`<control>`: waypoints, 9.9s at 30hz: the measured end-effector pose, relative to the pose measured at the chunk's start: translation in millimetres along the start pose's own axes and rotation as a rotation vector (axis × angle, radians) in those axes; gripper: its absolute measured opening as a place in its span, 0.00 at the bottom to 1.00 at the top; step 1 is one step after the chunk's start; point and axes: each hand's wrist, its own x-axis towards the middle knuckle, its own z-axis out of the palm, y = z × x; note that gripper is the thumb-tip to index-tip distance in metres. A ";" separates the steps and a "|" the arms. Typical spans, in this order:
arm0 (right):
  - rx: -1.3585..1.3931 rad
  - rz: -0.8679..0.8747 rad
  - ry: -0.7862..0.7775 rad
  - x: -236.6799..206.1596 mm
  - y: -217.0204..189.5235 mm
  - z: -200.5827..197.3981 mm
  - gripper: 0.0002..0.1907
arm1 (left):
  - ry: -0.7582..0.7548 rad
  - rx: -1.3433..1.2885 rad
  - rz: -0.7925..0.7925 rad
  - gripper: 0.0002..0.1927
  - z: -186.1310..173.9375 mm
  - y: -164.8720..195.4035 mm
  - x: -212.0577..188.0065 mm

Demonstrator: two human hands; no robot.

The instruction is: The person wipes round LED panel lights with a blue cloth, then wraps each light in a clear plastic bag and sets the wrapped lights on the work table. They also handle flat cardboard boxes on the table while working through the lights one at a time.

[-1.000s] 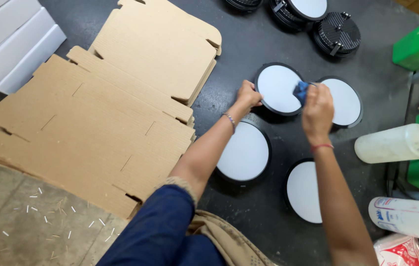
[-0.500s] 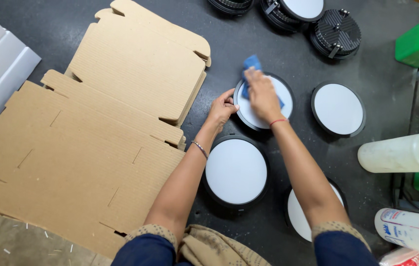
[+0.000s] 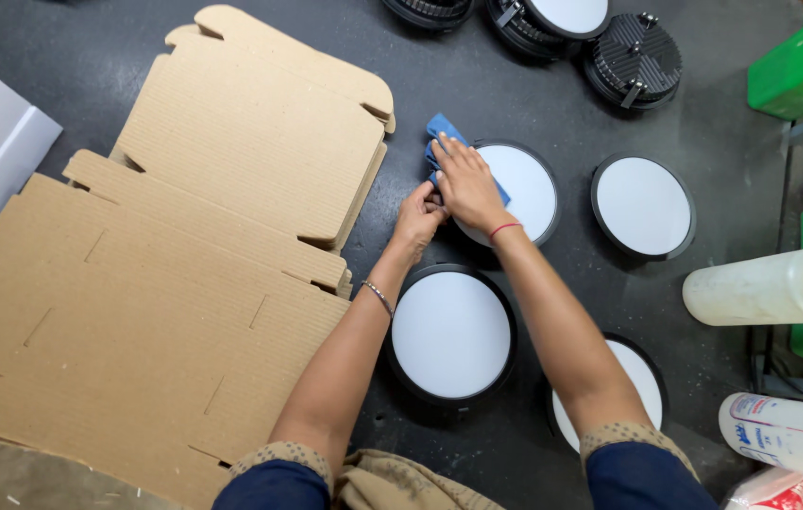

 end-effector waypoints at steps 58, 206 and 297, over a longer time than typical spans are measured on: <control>0.207 0.138 0.174 -98.7 -59.8 -5.6 0.24 | 0.022 -0.238 -0.285 0.27 -7.6 34.6 -34.3; 1.307 0.583 0.929 -360.0 10.8 -42.9 0.28 | -0.295 0.426 -0.229 0.29 124.6 20.9 -52.7; -0.350 1.073 0.799 -775.5 6.6 23.9 0.05 | -1.014 0.997 0.953 0.23 359.0 -246.6 -468.0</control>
